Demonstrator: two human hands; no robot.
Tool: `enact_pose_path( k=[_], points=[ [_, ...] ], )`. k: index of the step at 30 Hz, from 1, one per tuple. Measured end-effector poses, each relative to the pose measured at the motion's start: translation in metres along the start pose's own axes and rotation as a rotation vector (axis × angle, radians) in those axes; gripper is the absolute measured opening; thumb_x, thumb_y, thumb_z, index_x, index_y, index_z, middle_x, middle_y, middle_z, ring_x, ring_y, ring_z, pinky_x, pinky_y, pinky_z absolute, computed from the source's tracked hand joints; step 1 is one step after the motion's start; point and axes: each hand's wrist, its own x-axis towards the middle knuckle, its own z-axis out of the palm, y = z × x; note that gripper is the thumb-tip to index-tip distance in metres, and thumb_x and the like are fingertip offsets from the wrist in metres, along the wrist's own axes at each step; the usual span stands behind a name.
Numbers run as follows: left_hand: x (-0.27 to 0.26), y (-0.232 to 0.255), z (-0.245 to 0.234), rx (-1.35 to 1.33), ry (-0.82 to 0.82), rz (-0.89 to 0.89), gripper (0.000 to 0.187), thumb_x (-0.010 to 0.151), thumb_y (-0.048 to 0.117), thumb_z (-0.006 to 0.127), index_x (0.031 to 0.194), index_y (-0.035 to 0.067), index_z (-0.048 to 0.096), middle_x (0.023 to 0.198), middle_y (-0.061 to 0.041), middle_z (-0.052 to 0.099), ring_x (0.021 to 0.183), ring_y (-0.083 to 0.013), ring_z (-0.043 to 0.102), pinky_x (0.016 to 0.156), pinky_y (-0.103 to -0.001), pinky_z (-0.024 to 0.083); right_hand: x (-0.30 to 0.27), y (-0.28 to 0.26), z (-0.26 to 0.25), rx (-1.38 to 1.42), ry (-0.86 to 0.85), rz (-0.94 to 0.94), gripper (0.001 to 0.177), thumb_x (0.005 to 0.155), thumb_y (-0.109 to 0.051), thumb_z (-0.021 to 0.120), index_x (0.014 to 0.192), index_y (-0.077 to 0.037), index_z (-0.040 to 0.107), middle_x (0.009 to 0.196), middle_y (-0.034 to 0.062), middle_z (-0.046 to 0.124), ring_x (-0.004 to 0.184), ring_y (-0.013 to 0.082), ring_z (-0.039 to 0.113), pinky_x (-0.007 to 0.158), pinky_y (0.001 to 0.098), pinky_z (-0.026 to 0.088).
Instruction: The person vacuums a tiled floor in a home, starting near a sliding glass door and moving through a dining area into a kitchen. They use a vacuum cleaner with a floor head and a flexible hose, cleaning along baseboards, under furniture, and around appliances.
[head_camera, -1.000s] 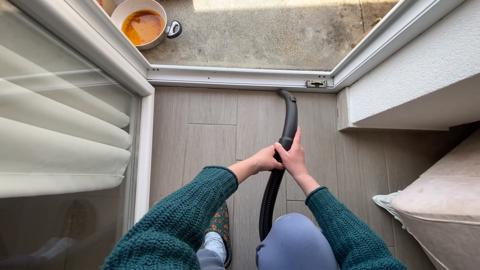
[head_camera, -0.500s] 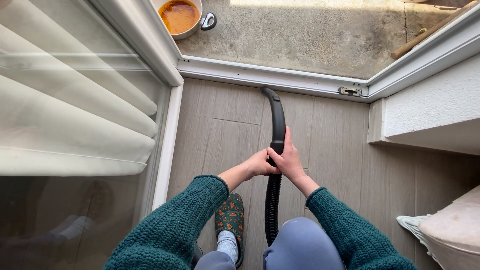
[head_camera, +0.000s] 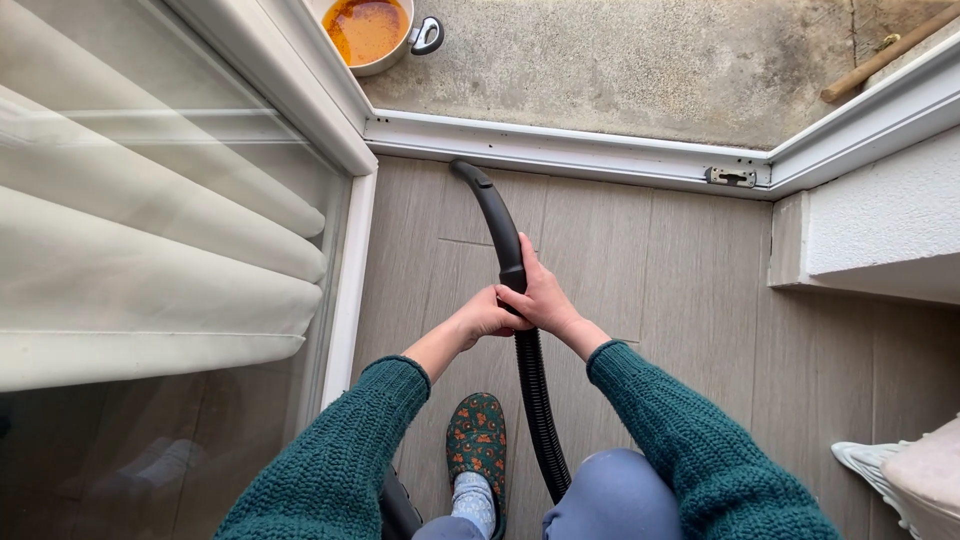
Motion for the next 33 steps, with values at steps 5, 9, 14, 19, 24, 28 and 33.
enact_pose_path(
  k=[5,9,14,19,24,28,33],
  points=[
    [0.013,0.002,-0.034,-0.030,0.047,-0.054,0.075,0.060,0.013,0.100,0.125,0.005,0.062,0.102,-0.008,0.075,0.088,-0.0178,0.074,0.082,-0.036,0.063,0.031,-0.006,0.015,0.030,-0.067,-0.002,0.105,0.084,-0.039,0.078,0.166,-0.025,0.013,0.131,0.0237,0.061,0.119,0.0420,0.064,0.089,0.0492,0.055],
    [0.015,0.005,-0.059,-0.034,0.112,-0.091,0.079,0.058,0.009,0.098,0.128,0.002,0.063,0.100,-0.008,0.075,0.086,-0.0195,0.075,0.085,-0.038,0.061,0.057,-0.005,0.035,0.095,-0.111,-0.013,0.105,0.084,-0.038,0.077,0.166,-0.028,0.013,0.131,0.0259,0.061,0.119,0.0446,0.063,0.088,0.0511,0.053],
    [0.037,-0.015,-0.087,-0.017,0.153,-0.091,0.082,0.060,0.011,0.097,0.133,0.003,0.061,0.106,-0.010,0.074,0.091,-0.0217,0.075,0.088,-0.041,0.061,0.082,0.000,0.059,0.138,-0.120,-0.004,0.104,0.084,-0.039,0.078,0.165,-0.033,0.015,0.128,0.0247,0.063,0.117,0.0431,0.065,0.088,0.0502,0.054],
    [0.039,-0.015,-0.111,-0.012,0.232,-0.093,0.079,0.060,0.010,0.096,0.132,0.003,0.063,0.104,-0.010,0.075,0.089,-0.0221,0.076,0.088,-0.040,0.061,0.106,-0.002,0.080,0.183,-0.137,0.013,0.104,0.082,-0.042,0.078,0.165,-0.037,0.016,0.125,0.0224,0.065,0.115,0.0395,0.067,0.088,0.0487,0.055],
    [0.034,-0.009,-0.104,-0.039,0.255,-0.134,0.077,0.059,0.009,0.094,0.128,-0.003,0.063,0.103,-0.013,0.074,0.089,-0.0234,0.074,0.086,-0.039,0.060,0.107,0.003,0.080,0.275,-0.154,0.062,0.103,0.081,-0.035,0.080,0.164,-0.038,0.019,0.115,0.0217,0.069,0.105,0.0351,0.071,0.082,0.0446,0.056],
    [0.037,-0.004,-0.089,-0.052,0.229,-0.145,0.077,0.057,0.007,0.094,0.127,-0.005,0.064,0.102,-0.014,0.075,0.089,-0.0253,0.075,0.085,-0.041,0.060,0.098,0.007,0.069,0.315,-0.131,0.077,0.102,0.078,-0.032,0.081,0.163,-0.039,0.025,0.118,0.0195,0.069,0.104,0.0306,0.071,0.081,0.0414,0.056],
    [0.025,0.015,-0.065,-0.065,0.169,-0.058,0.080,0.051,0.002,0.095,0.126,-0.002,0.066,0.105,-0.013,0.075,0.095,-0.0254,0.075,0.085,-0.041,0.061,0.085,0.009,0.051,0.227,-0.088,-0.002,0.105,0.075,-0.029,0.083,0.163,-0.040,0.027,0.136,0.0142,0.065,0.118,0.0311,0.067,0.091,0.0423,0.054]
  ],
)
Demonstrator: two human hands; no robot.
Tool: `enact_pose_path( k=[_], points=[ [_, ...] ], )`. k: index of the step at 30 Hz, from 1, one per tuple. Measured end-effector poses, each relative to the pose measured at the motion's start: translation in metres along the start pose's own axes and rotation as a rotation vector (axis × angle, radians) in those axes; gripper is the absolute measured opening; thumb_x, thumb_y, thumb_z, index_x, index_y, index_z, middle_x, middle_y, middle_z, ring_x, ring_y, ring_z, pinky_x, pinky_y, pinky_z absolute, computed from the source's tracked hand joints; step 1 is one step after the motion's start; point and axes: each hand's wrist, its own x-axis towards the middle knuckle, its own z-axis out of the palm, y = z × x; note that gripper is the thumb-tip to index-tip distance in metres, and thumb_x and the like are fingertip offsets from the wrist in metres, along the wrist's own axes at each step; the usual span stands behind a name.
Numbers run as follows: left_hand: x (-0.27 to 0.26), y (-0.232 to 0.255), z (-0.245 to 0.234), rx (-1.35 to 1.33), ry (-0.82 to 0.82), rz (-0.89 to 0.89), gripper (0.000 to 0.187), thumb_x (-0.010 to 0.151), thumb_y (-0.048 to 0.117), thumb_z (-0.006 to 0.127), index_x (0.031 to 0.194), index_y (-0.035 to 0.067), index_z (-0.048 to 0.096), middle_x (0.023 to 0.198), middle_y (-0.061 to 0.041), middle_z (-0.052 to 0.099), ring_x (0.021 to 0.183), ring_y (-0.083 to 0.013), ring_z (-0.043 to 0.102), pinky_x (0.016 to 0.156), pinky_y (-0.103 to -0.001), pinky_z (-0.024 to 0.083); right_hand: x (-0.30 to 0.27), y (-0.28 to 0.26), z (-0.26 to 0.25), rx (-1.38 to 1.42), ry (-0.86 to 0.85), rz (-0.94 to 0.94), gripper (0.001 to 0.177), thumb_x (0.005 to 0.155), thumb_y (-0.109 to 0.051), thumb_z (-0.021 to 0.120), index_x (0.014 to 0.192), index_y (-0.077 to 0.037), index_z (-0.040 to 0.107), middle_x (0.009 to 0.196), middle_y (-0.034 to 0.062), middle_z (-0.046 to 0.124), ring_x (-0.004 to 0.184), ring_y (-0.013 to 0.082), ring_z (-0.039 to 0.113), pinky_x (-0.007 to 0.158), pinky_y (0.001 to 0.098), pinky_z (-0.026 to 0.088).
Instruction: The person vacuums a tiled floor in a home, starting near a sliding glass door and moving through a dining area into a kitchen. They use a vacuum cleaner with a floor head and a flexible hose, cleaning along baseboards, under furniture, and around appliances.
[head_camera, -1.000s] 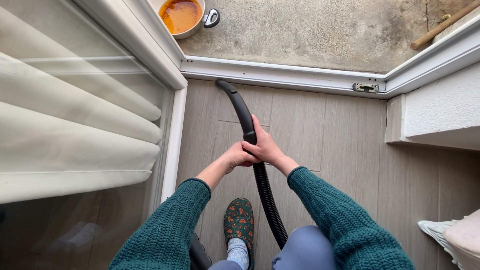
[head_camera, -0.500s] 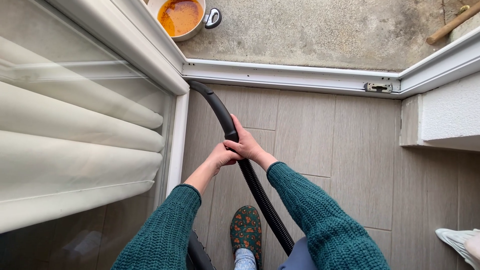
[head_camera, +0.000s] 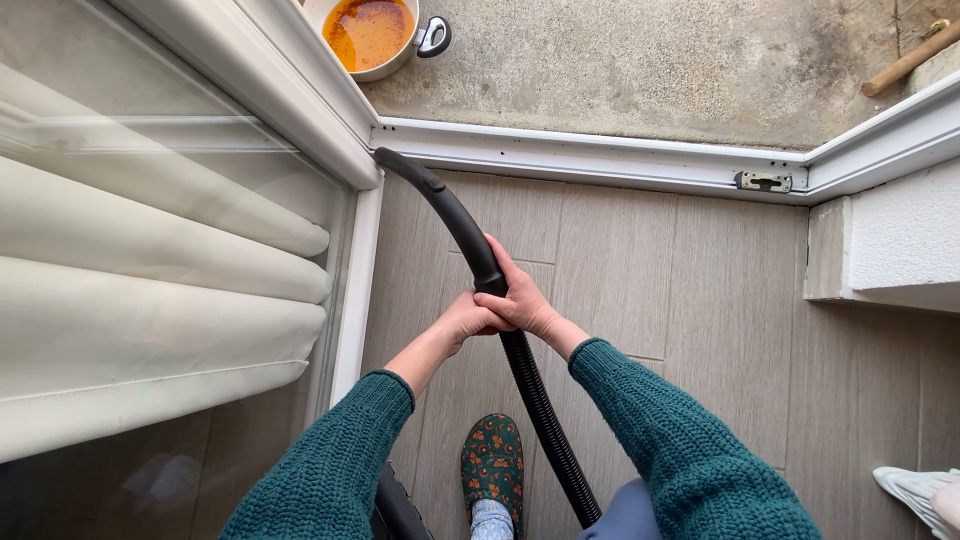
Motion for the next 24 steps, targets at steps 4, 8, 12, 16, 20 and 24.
enact_pose_path(
  k=[4,8,12,16,20,24],
  points=[
    [0.005,0.007,-0.005,-0.012,-0.006,0.028,0.079,0.053,0.004,0.095,0.126,-0.002,0.066,0.105,-0.011,0.075,0.095,-0.0225,0.074,0.086,-0.039,0.061,0.005,-0.016,-0.005,-0.039,0.044,-0.021,0.103,0.078,-0.030,0.081,0.163,-0.038,0.024,0.132,0.0179,0.066,0.116,0.0351,0.067,0.089,0.0460,0.055],
    [-0.002,0.019,-0.012,-0.049,0.018,0.069,0.075,0.061,0.013,0.095,0.128,0.000,0.064,0.109,-0.009,0.070,0.100,-0.0204,0.068,0.091,-0.037,0.058,0.022,-0.026,-0.005,-0.071,0.063,0.020,0.101,0.080,-0.034,0.079,0.164,-0.034,0.022,0.124,0.0228,0.067,0.110,0.0390,0.069,0.087,0.0489,0.055],
    [-0.009,0.035,-0.023,-0.124,0.075,0.101,0.065,0.065,0.017,0.095,0.122,0.004,0.068,0.108,-0.009,0.071,0.101,-0.0207,0.069,0.092,-0.037,0.058,0.045,-0.049,-0.004,-0.103,0.015,0.033,0.101,0.079,-0.038,0.079,0.163,-0.037,0.023,0.117,0.0220,0.069,0.107,0.0389,0.070,0.087,0.0493,0.055],
    [-0.004,0.041,-0.033,-0.171,0.126,0.130,0.059,0.066,0.019,0.095,0.118,0.005,0.070,0.105,-0.008,0.072,0.098,-0.0209,0.070,0.092,-0.037,0.060,0.075,-0.044,0.002,-0.113,-0.019,0.025,0.102,0.078,-0.039,0.079,0.163,-0.037,0.023,0.115,0.0209,0.071,0.106,0.0370,0.071,0.087,0.0483,0.055],
    [-0.003,0.037,-0.032,-0.261,0.210,0.135,0.057,0.069,0.023,0.093,0.117,0.005,0.068,0.106,-0.008,0.071,0.097,-0.0208,0.068,0.094,-0.039,0.058,0.087,-0.041,0.010,-0.156,-0.029,-0.003,0.102,0.078,-0.038,0.079,0.163,-0.038,0.021,0.116,0.0205,0.070,0.108,0.0377,0.070,0.090,0.0489,0.056],
    [0.016,0.010,-0.032,-0.278,0.182,0.156,0.070,0.075,0.015,0.088,0.137,0.008,0.057,0.129,-0.010,0.064,0.118,-0.0256,0.062,0.107,-0.047,0.049,0.075,-0.053,0.015,-0.435,-0.104,-0.093,0.101,0.086,-0.034,0.071,0.166,-0.030,0.009,0.129,0.0241,0.060,0.116,0.0442,0.065,0.098,0.0542,0.056]
  ],
)
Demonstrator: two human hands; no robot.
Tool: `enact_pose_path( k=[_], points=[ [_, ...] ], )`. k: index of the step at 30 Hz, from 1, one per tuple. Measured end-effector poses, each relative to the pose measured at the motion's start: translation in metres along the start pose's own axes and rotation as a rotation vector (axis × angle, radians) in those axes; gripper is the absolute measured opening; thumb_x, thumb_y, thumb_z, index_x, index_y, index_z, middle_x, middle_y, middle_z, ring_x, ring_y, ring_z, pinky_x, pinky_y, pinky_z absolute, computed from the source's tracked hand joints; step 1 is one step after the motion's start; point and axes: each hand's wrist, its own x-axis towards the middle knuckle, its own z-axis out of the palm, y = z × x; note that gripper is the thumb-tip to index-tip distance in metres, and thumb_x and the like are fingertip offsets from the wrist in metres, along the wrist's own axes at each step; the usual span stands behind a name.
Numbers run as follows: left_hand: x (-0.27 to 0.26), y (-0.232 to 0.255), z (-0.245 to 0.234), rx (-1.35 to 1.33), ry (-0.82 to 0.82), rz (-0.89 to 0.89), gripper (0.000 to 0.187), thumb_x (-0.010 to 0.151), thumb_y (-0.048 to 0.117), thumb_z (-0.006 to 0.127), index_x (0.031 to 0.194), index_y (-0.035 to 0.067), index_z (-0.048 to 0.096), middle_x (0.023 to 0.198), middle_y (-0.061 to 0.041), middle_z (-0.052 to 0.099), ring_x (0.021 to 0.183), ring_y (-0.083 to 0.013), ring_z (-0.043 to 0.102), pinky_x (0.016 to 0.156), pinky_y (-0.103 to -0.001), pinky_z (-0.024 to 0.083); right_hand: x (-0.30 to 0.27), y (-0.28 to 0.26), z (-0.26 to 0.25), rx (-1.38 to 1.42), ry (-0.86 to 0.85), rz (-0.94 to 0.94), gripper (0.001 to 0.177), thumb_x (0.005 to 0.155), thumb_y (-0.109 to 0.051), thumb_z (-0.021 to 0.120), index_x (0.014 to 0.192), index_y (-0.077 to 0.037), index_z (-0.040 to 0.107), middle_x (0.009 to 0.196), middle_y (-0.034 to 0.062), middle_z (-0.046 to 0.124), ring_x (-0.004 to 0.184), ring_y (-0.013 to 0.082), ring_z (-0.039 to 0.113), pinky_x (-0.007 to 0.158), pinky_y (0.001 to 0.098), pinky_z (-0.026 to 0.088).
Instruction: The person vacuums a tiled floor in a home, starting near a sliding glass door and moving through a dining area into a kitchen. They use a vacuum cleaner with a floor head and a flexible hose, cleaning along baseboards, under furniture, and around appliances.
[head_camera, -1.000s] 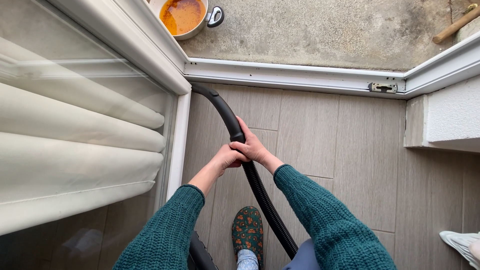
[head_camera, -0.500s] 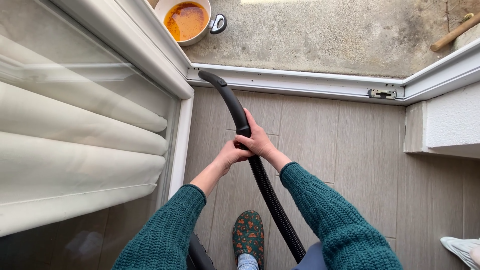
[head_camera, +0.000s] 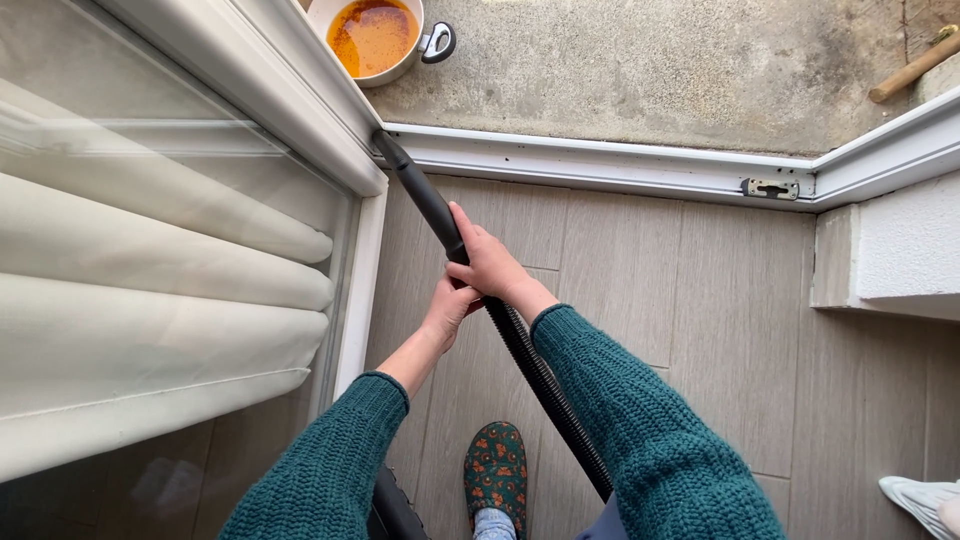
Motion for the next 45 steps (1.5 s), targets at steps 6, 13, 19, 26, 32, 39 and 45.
enact_pose_path(
  k=[6,13,19,26,32,39,45],
  points=[
    [-0.013,-0.008,0.002,-0.019,-0.201,-0.033,0.081,0.075,0.008,0.089,0.148,0.012,0.053,0.141,-0.010,0.060,0.127,-0.0290,0.059,0.112,-0.048,0.047,-0.043,-0.029,-0.007,-0.294,0.016,0.034,0.097,0.089,-0.029,0.061,0.166,-0.023,0.002,0.109,0.0190,0.057,0.098,0.0462,0.070,0.086,0.0542,0.061],
    [-0.022,-0.017,-0.002,-0.064,-0.343,-0.027,0.080,0.071,0.004,0.090,0.145,0.011,0.059,0.136,-0.010,0.065,0.119,-0.0283,0.065,0.103,-0.046,0.054,-0.081,-0.065,-0.036,-0.369,0.055,0.147,0.095,0.087,-0.032,0.058,0.165,-0.015,0.007,0.100,0.0210,0.062,0.095,0.0457,0.072,0.082,0.0521,0.061],
    [-0.040,-0.017,0.017,-0.049,-0.394,-0.002,0.066,0.072,0.008,0.089,0.134,0.013,0.068,0.123,-0.006,0.072,0.107,-0.0228,0.070,0.094,-0.038,0.061,-0.105,-0.071,-0.054,-0.349,0.090,0.247,0.095,0.087,-0.035,0.058,0.164,-0.008,0.010,0.100,0.0249,0.065,0.096,0.0456,0.073,0.082,0.0527,0.060],
    [-0.039,-0.030,0.042,-0.037,-0.469,0.012,0.056,0.075,0.012,0.090,0.128,0.012,0.072,0.115,-0.005,0.075,0.104,-0.0210,0.073,0.092,-0.037,0.062,-0.136,-0.065,-0.079,-0.316,0.124,0.320,0.095,0.089,-0.035,0.059,0.164,-0.006,0.009,0.103,0.0270,0.066,0.100,0.0450,0.072,0.085,0.0528,0.059],
    [-0.049,-0.027,0.080,-0.027,-0.517,0.018,0.054,0.076,0.012,0.089,0.127,0.010,0.072,0.112,-0.006,0.076,0.101,-0.0206,0.074,0.091,-0.037,0.063,-0.158,-0.045,-0.098,-0.307,0.146,0.362,0.096,0.088,-0.037,0.059,0.164,-0.006,0.008,0.105,0.0275,0.066,0.102,0.0455,0.072,0.086,0.0536,0.059],
    [-0.045,-0.038,0.115,-0.003,-0.572,0.014,0.053,0.074,0.013,0.091,0.124,0.010,0.073,0.109,-0.004,0.077,0.100,-0.0199,0.075,0.088,-0.035,0.063,-0.183,-0.028,-0.119,-0.320,0.169,0.385,0.095,0.089,-0.037,0.059,0.164,-0.006,0.009,0.105,0.0285,0.066,0.103,0.0466,0.072,0.087,0.0530,0.059],
    [-0.071,-0.016,0.151,0.032,-0.606,-0.005,0.054,0.073,0.012,0.092,0.124,0.009,0.073,0.109,-0.004,0.077,0.099,-0.0189,0.075,0.087,-0.034,0.063,-0.204,-0.017,-0.137,-0.307,0.202,0.411,0.094,0.089,-0.037,0.059,0.164,-0.006,0.010,0.105,0.0284,0.067,0.102,0.0463,0.072,0.085,0.0520,0.060]
  ],
)
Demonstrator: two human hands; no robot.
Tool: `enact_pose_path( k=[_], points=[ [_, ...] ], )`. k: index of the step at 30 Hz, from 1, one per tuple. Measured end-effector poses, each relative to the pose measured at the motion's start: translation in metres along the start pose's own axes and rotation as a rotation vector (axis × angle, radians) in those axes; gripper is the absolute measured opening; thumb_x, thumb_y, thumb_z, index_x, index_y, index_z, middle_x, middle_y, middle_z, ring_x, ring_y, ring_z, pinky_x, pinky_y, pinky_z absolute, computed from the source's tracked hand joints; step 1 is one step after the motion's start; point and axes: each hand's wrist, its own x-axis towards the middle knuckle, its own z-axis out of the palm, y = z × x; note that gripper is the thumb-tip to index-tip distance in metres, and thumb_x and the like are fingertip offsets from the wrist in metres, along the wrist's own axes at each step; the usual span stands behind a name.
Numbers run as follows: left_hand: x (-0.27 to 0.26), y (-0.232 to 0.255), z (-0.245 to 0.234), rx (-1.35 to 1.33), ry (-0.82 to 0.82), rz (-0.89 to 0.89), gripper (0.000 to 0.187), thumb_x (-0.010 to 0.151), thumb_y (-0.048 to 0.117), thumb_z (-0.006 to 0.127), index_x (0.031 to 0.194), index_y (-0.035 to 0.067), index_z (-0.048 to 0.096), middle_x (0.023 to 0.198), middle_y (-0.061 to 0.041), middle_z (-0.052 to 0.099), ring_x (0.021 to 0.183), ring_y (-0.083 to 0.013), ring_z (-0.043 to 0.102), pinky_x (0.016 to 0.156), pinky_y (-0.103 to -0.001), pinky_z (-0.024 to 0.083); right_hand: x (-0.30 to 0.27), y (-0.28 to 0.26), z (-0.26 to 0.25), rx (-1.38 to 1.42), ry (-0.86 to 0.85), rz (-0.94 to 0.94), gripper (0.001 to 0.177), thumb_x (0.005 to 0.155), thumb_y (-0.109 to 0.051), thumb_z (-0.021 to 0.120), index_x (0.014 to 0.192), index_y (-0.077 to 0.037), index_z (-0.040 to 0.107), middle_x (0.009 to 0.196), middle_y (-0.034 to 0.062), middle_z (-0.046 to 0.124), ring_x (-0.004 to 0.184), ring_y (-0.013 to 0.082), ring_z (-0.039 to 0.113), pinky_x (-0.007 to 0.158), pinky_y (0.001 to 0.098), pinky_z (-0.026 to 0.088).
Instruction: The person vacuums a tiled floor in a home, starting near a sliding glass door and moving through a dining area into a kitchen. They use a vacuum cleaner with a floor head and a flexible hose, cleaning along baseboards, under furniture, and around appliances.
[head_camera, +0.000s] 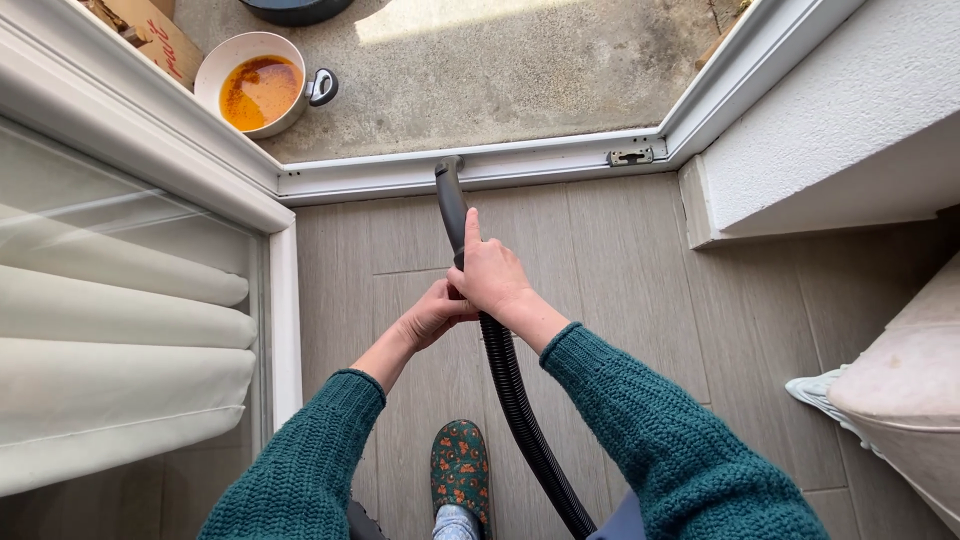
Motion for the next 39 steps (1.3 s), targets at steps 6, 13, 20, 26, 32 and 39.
enact_pose_path(
  k=[6,13,20,26,32,39],
  points=[
    [0.027,-0.016,0.012,0.030,-0.058,-0.006,0.054,0.075,0.011,0.091,0.125,0.010,0.072,0.109,-0.003,0.077,0.097,-0.0176,0.075,0.087,-0.034,0.064,-0.008,0.025,-0.021,-0.018,-0.001,0.017,0.092,0.090,-0.036,0.058,0.164,-0.005,0.013,0.106,0.0277,0.067,0.102,0.0447,0.072,0.085,0.0497,0.060],
    [0.043,-0.019,0.047,0.051,-0.098,-0.016,0.054,0.076,0.012,0.091,0.126,0.009,0.072,0.109,-0.002,0.076,0.099,-0.0171,0.075,0.087,-0.034,0.064,-0.017,0.057,-0.035,-0.036,0.011,0.056,0.092,0.091,-0.037,0.057,0.164,-0.006,0.012,0.106,0.0270,0.067,0.101,0.0435,0.073,0.084,0.0491,0.061],
    [0.062,-0.014,0.084,0.078,-0.167,0.000,0.046,0.080,0.015,0.090,0.123,0.009,0.074,0.104,-0.001,0.077,0.095,-0.0141,0.075,0.088,-0.033,0.063,-0.024,0.089,-0.062,0.021,0.019,0.127,0.093,0.089,-0.037,0.058,0.164,-0.007,0.012,0.109,0.0273,0.067,0.106,0.0428,0.071,0.087,0.0503,0.060],
    [0.076,-0.010,0.118,0.095,-0.229,0.016,0.047,0.082,0.018,0.090,0.124,0.009,0.072,0.104,-0.001,0.077,0.096,-0.0122,0.074,0.089,-0.033,0.062,-0.035,0.112,-0.087,0.056,0.024,0.193,0.095,0.087,-0.040,0.059,0.164,-0.008,0.013,0.112,0.0269,0.068,0.109,0.0416,0.070,0.088,0.0504,0.059],
    [0.088,-0.003,0.158,0.103,-0.273,0.026,0.047,0.083,0.022,0.089,0.124,0.009,0.071,0.105,0.001,0.076,0.096,-0.0109,0.073,0.089,-0.031,0.062,-0.037,0.151,-0.101,0.082,0.062,0.242,0.095,0.086,-0.041,0.060,0.164,-0.009,0.017,0.112,0.0258,0.069,0.107,0.0400,0.071,0.086,0.0499,0.058],
    [0.098,0.007,0.204,0.114,-0.314,0.046,0.045,0.082,0.028,0.090,0.120,0.012,0.071,0.100,0.005,0.075,0.091,-0.0060,0.072,0.084,-0.022,0.061,-0.054,0.181,-0.127,0.162,0.152,0.307,0.095,0.083,-0.045,0.066,0.161,-0.010,0.026,0.113,0.0274,0.070,0.110,0.0429,0.069,0.088,0.0526,0.056]
  ],
)
